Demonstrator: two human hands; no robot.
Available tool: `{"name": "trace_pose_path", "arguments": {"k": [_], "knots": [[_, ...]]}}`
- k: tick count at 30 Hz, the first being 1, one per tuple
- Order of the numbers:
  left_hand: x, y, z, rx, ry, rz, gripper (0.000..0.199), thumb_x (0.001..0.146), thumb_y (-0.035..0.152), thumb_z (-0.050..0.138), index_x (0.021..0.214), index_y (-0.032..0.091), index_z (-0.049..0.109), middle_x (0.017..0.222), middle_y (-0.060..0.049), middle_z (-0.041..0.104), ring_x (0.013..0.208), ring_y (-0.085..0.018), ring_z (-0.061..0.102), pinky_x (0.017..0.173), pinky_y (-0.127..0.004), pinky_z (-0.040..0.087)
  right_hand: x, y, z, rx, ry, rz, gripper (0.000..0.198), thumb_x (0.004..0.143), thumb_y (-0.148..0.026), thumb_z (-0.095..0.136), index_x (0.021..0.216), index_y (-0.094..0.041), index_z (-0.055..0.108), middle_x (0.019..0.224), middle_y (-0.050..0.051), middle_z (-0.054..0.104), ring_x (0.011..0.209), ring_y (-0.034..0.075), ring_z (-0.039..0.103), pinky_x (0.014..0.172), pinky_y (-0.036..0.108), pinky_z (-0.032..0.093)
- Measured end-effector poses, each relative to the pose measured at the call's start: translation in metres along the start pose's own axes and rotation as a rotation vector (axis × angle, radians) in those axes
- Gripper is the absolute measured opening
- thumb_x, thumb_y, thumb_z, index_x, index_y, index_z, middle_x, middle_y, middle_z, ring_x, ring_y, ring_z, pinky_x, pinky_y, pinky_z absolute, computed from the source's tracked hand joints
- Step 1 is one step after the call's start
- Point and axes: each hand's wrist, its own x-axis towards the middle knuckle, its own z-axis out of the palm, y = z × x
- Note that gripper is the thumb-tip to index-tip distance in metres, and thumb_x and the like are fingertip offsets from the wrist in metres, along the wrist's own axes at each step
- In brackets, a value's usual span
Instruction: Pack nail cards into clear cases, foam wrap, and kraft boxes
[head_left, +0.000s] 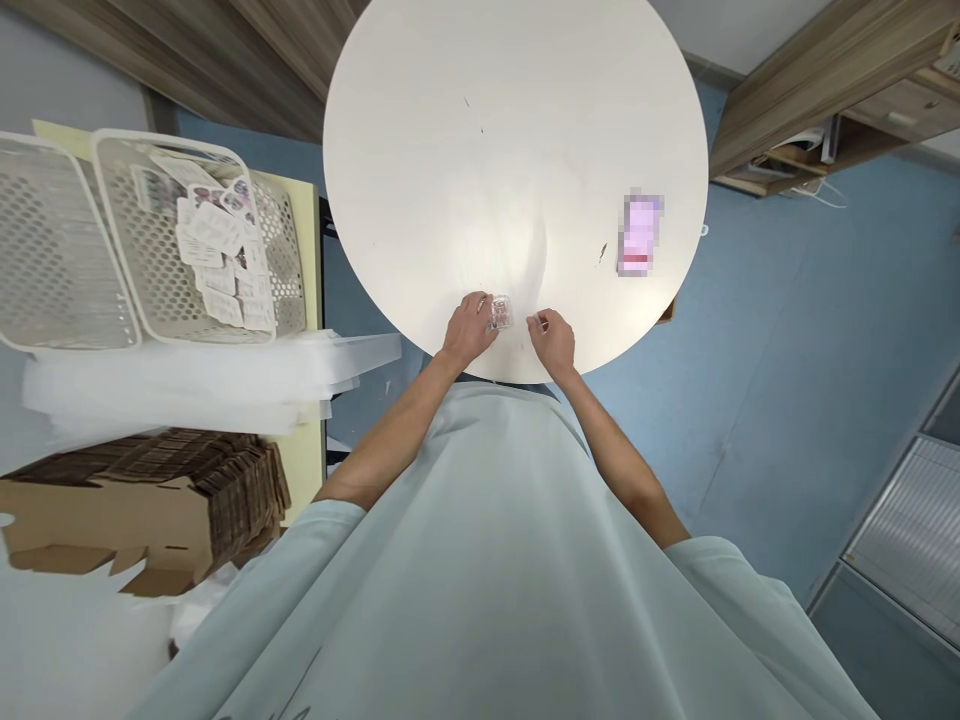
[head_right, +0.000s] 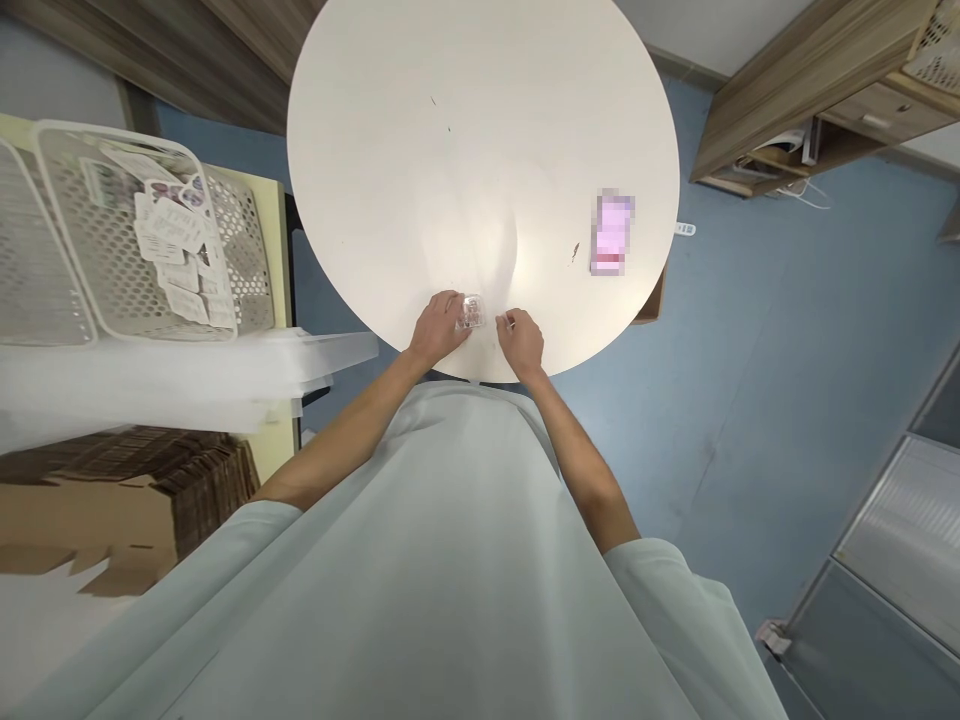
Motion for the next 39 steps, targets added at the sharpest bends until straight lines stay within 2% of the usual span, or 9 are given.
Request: {"name": "trace_pose_path", "arguments": {"k": [6,10,13,17,21,24,30,34,39], "knots": [[-0.01,0.003,-0.007,-0.083,0.045,-0.042,0.075,0.098,0.024,0.065,0.17,0.013,0.048,0.18,-0.025,0.046,0.169,-0.04,0.042,0.136,-0.059,0.045,-0.005,-0.034,0.02,-0.103,-0.11,-0.181,0.017,0.117,-0.037,0.061,0.11,-0.024,0.07,0.127,0.008,0.072,0.099,0.022,0.071,0.082,0.033,0.052],[-0.023,0.008,-0.009,-0.257,0.212,-0.303,0.05,0.111,0.026,0.046,0.158,0.018,0.061,0.167,-0.019,0.062,0.149,-0.031,0.066,0.122,-0.048,0.058,-0.007,-0.043,0.035,-0.177,-0.201,-0.249,0.014,0.116,-0.032,0.063,0.113,-0.022,0.072,0.135,0.01,0.07,0.106,0.025,0.071,0.08,0.034,0.052],[-0.025,0.016,-0.01,-0.379,0.23,-0.515,0.039,0.116,0.042,0.048,0.139,0.02,0.07,0.15,-0.017,0.076,0.126,-0.03,0.078,0.112,-0.045,0.062,-0.007,-0.044,0.045,-0.227,-0.257,-0.284,0.014,0.116,-0.027,0.061,0.118,-0.022,0.074,0.137,0.012,0.069,0.11,0.027,0.07,0.081,0.035,0.054],[-0.018,0.022,-0.009,-0.389,0.183,-0.63,0.025,0.107,0.043,0.069,0.121,0.023,0.074,0.135,-0.012,0.084,0.115,-0.029,0.082,0.109,-0.043,0.062,-0.008,-0.04,0.056,-0.284,-0.29,-0.3,0.021,0.116,-0.023,0.056,0.125,-0.022,0.075,0.138,0.015,0.069,0.113,0.028,0.069,0.084,0.037,0.057],[-0.012,0.016,-0.006,-0.359,0.185,-0.696,0.017,0.106,0.035,0.064,0.109,0.023,0.076,0.125,-0.011,0.087,0.119,-0.029,0.081,0.11,-0.042,0.06,-0.008,-0.035,0.055,-0.255,-0.303,-0.311,0.015,0.115,-0.031,0.065,0.119,-0.023,0.076,0.14,0.015,0.07,0.121,0.03,0.069,0.09,0.039,0.059],[-0.012,0.008,-0.002,-0.353,0.188,-0.718,0.019,0.103,0.035,0.065,0.109,0.024,0.078,0.119,-0.01,0.088,0.119,-0.03,0.081,0.11,-0.044,0.061,-0.002,-0.029,0.048,-0.181,-0.221,-0.261,0.02,0.115,-0.04,0.065,0.119,-0.024,0.075,0.136,0.013,0.072,0.121,0.029,0.07,0.094,0.039,0.06],[-0.011,0.002,0.003,-0.342,0.199,-0.717,0.017,0.102,0.036,0.065,0.107,0.025,0.077,0.117,-0.01,0.087,0.115,-0.032,0.08,0.107,-0.046,0.061,0.024,-0.019,0.039,-0.064,-0.092,0.01,0.029,0.112,-0.042,0.066,0.132,-0.021,0.069,0.135,0.015,0.076,0.118,0.03,0.074,0.1,0.044,0.06],[-0.01,0.005,0.006,-0.309,0.216,-0.71,0.015,0.104,0.036,0.064,0.101,0.026,0.074,0.113,-0.011,0.087,0.112,-0.034,0.079,0.104,-0.048,0.06,0.034,-0.018,0.044,0.037,-0.106,0.128,0.025,0.107,-0.044,0.073,0.12,-0.022,0.071,0.122,0.013,0.082,0.118,0.031,0.077,0.101,0.045,0.061],[-0.012,0.006,0.01,-0.256,0.254,-0.702,0.013,0.105,0.036,0.063,0.097,0.028,0.068,0.105,-0.01,0.083,0.103,-0.033,0.076,0.096,-0.05,0.061,0.035,-0.019,0.048,0.077,-0.113,0.116,0.022,0.105,-0.045,0.071,0.102,-0.024,0.07,0.118,0.012,0.084,0.113,0.029,0.078,0.101,0.044,0.062]]}}
